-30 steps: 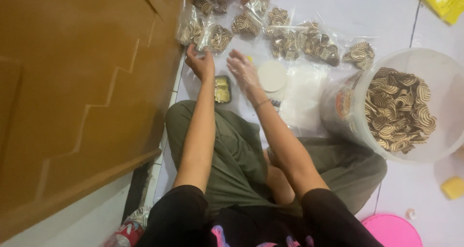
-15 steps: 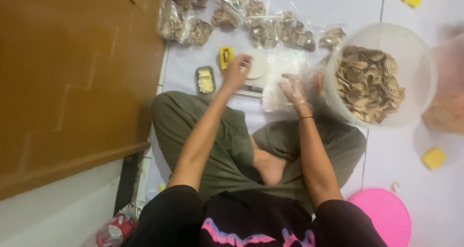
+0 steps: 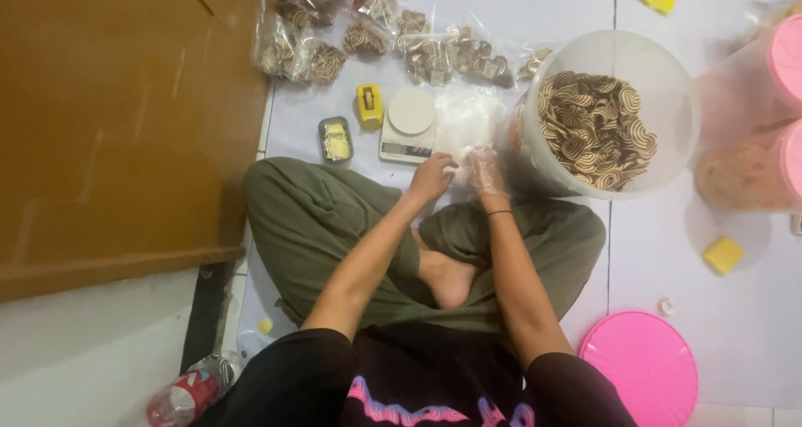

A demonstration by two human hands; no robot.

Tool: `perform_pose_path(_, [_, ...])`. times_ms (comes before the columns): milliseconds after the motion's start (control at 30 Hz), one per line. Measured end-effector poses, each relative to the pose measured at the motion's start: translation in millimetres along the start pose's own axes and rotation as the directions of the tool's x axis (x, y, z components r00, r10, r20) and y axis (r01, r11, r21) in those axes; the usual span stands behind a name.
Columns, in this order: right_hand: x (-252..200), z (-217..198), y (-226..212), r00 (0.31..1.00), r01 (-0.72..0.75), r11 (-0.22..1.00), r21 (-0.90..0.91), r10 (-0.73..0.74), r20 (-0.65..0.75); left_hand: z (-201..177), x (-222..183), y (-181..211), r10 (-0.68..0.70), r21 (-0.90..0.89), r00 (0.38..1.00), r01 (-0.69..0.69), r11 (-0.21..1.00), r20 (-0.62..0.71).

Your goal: Person is sitting on the floor, wearing gloves, and packaging swirl cookies from a large bowl into small plastic bags, then weighing them on a scale.

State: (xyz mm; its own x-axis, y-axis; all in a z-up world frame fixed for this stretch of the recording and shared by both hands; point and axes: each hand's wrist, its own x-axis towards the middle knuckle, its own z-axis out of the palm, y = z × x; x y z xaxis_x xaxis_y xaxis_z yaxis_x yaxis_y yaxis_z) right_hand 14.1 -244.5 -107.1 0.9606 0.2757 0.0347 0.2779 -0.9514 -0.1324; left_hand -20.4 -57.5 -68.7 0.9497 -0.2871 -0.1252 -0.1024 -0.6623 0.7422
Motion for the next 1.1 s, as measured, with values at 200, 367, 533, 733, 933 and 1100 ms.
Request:
perform_pose_path(200, [-5.6,-15.4,-18.6,0.975,-0.157,0.961,0.23,0.113,0.194,-14.5,0.5,27.9,-0.014,0.074,0.996,0.007,0.997,0.091])
perform_pose_path(367, [-11.8,-47.6,-38.6,0.981,-0.181,0.953,0.242,0.156,0.12,-29.8,-3.2,54.2,-0.091,-0.037,0.996,0.09,0.995,-0.015])
perform_pose_path(533, [-5.5,-10.6,-14.7,0.999,-0.03,0.967,0.255,0.037,-0.023,5.4,11.5,31.2,-0.143,-0.243,0.976,0.101,0.965,-0.162])
perform_pose_path(733, [-10.7,-13.3,-8.1,0.982,-0.188,0.919,0.345,0.166,0.092,25.6,30.0,3.2,-0.234,-0.257,0.962,0.193,0.947,-0.139])
perform_pose_path(933, [-13.2,-89.4,-40.2,0.927,-0.367,0.815,0.448,0.363,0.098,18.3,30.2,4.7,-0.172,-0.182,0.975,0.145,0.972,-0.138])
perform_pose_path(1100, [-12.9,-106.6,-42.7,0.906,-0.419,0.705,0.573,0.363,0.216,-3.2,16.6,28.4,-0.11,-0.029,0.979,0.106,0.994,-0.17])
